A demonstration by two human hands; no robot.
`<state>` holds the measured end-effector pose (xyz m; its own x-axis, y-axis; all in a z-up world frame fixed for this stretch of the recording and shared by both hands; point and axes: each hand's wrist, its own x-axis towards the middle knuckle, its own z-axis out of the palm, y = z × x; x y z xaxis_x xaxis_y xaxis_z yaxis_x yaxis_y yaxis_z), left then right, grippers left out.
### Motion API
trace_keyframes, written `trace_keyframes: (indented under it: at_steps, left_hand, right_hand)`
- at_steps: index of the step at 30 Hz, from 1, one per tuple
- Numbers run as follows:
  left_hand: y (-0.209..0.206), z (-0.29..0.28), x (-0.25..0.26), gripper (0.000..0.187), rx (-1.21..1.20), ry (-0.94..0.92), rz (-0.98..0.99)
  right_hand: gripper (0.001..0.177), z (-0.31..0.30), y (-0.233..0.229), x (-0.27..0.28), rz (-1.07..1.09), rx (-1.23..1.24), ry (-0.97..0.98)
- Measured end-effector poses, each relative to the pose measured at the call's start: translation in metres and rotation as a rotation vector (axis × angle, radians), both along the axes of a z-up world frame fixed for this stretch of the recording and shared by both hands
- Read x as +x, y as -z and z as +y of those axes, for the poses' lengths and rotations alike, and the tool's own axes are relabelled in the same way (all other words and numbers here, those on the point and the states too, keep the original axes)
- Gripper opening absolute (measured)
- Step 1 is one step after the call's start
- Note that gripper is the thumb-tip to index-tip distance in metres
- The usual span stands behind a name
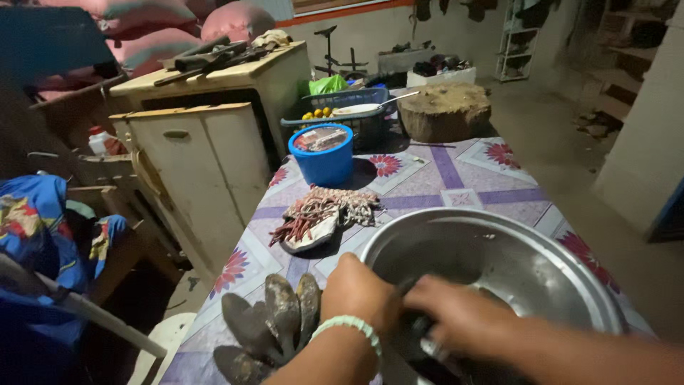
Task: The person scrubs the inside of a large metal pot with a steel wool pad. The person holds the pot with one hand and scrubs the interior surface with the other hand in a repetitive circular motion.
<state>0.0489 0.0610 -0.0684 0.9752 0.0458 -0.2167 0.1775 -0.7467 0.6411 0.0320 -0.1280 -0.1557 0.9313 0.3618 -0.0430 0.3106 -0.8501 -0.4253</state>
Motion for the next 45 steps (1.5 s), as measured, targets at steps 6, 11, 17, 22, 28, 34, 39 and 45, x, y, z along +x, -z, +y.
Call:
trace_keyframes:
  at_steps: [6, 11, 17, 22, 28, 34, 39, 45]
  left_hand:
    - [0.005, 0.001, 0.002, 0.039, 0.004, -0.003, -0.027]
    - [0.004, -0.001, 0.004, 0.055, 0.082, 0.030, 0.032]
    - [0.006, -0.007, 0.010, 0.036, 0.096, -0.002, -0.001]
    - [0.008, -0.009, 0.003, 0.036, 0.130, -0.053, 0.018]
    - [-0.006, -0.015, -0.002, 0.039, 0.120, -0.074, -0.022]
    - [-0.008, -0.012, -0.001, 0.039, 0.121, -0.072, -0.002]
    - [-0.009, -0.014, 0.003, 0.040, 0.096, -0.100, 0.033]
    - [-0.007, -0.013, 0.004, 0.038, 0.073, -0.062, 0.017]
  right_hand:
    - [0.055, -0.013, -0.015, 0.001, 0.161, -0.142, 0.616]
    - [0.046, 0.011, 0.020, -0.007, 0.263, 0.298, 0.214]
    - [0.056, -0.016, 0.053, 0.023, -0.056, -0.095, 0.181]
    - [0.090, -0.033, 0.054, 0.038, -0.054, -0.261, 0.405]
    - [0.038, 0.004, 0.040, 0.010, 0.226, 0.037, 0.043]
    - [0.071, -0.014, 0.017, 0.015, 0.139, -0.132, 0.506]
    - [0.061, -0.016, 0.039, 0.021, 0.052, -0.038, 0.255]
    - [0.053, -0.005, 0.059, 0.019, 0.016, -0.010, 0.023]
